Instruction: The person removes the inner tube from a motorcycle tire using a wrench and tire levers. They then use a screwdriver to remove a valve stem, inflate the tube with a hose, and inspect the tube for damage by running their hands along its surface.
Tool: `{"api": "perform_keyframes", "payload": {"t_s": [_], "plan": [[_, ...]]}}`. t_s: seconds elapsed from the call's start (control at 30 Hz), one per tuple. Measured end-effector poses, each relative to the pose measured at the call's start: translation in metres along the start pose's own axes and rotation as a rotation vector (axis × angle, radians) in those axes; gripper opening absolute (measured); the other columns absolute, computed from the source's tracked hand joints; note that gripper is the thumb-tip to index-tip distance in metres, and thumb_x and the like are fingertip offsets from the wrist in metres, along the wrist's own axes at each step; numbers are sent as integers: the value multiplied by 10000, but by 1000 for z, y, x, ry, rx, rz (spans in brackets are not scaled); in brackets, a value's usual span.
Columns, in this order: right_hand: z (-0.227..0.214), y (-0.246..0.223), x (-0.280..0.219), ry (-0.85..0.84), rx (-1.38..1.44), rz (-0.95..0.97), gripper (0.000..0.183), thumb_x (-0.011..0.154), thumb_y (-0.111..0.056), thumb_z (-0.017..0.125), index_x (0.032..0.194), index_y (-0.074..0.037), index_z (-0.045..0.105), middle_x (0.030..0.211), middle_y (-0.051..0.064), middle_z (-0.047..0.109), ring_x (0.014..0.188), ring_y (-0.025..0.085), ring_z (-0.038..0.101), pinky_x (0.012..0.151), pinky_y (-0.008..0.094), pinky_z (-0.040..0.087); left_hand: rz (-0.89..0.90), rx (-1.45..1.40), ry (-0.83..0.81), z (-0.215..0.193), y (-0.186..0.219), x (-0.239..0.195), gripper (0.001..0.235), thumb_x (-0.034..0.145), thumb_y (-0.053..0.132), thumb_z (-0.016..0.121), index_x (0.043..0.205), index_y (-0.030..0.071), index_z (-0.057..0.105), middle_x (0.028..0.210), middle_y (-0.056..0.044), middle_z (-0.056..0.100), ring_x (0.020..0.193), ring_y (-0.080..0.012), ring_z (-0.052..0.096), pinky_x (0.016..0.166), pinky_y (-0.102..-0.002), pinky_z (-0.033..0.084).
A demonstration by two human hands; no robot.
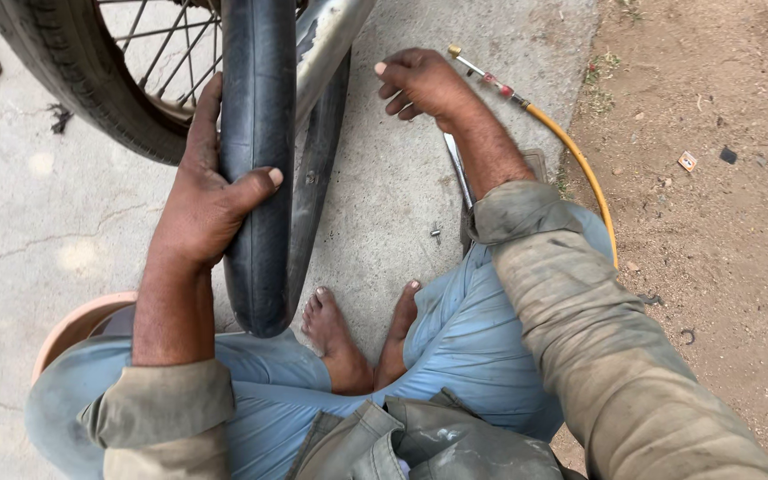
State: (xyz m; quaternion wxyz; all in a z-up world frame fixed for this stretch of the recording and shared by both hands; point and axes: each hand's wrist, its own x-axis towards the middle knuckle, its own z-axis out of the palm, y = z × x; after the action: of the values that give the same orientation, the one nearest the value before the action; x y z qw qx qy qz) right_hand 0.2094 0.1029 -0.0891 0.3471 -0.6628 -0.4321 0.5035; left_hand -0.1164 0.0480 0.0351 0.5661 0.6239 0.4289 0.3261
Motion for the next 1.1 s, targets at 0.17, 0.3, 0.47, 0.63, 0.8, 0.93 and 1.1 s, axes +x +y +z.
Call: {"api": "perform_keyframes", "payload": {"t_s": [0.17,0.3,0.47,0.63,0.8,0.93,1.1], "plan": [[4,-2,-6,-13,-127,-56,465,1013,-350,624,1334,-15,606,985,103,748,801,145,760,666,307,645,61,65,-53,-23,-13,3,1092,776,134,775,1724,124,233,1531,-215,569,1337,-319,625,1162,-400,503],[12,-7,-12,-112,-209,13,471,1015,-346,631,1355,-20,616,1004,104,746,806,161,741,697,307,630,1,180,-31,-39,-17,5,1103,750,148,781,1705,175,230,1537,-215,549,1312,-313,644,1107,-395,536],[20,-18,-12,-136,-83,-28,458,994,-322,657,1330,-14,614,1019,123,756,816,180,755,718,324,635,178,-2,-21,-13,-30,4,1070,819,113,817,1694,206,208,1650,-258,460,1354,-347,636,1126,-415,550],[22,-32,-15,-172,179,-226,495,1034,-446,625,1219,12,650,1014,138,721,845,206,725,772,377,623,-26,9,99,45,-33,-3,1118,725,183,793,1650,274,173,1485,-216,537,1079,-356,740,957,-423,615],[17,-56,-27,-85,229,-303,723,981,-679,526,1265,-24,640,1051,110,731,916,188,715,813,394,622,175,281,321,88,-40,-5,1080,751,236,816,1639,243,199,1358,-247,610,1183,-421,659,991,-490,542],[23,-64,-41,57,76,-232,853,929,-727,542,1368,4,579,1149,135,690,983,202,672,775,376,585,8,279,299,120,-50,-7,1048,783,306,796,1637,208,196,1244,-236,593,1076,-427,657,930,-510,539],[43,-50,-54,156,-12,-372,871,927,-530,780,1498,51,469,1349,203,658,1198,230,646,992,368,559,242,337,442,154,-73,-7,954,851,349,803,1589,87,258,1360,-275,523,1157,-434,621,977,-491,529]]}}
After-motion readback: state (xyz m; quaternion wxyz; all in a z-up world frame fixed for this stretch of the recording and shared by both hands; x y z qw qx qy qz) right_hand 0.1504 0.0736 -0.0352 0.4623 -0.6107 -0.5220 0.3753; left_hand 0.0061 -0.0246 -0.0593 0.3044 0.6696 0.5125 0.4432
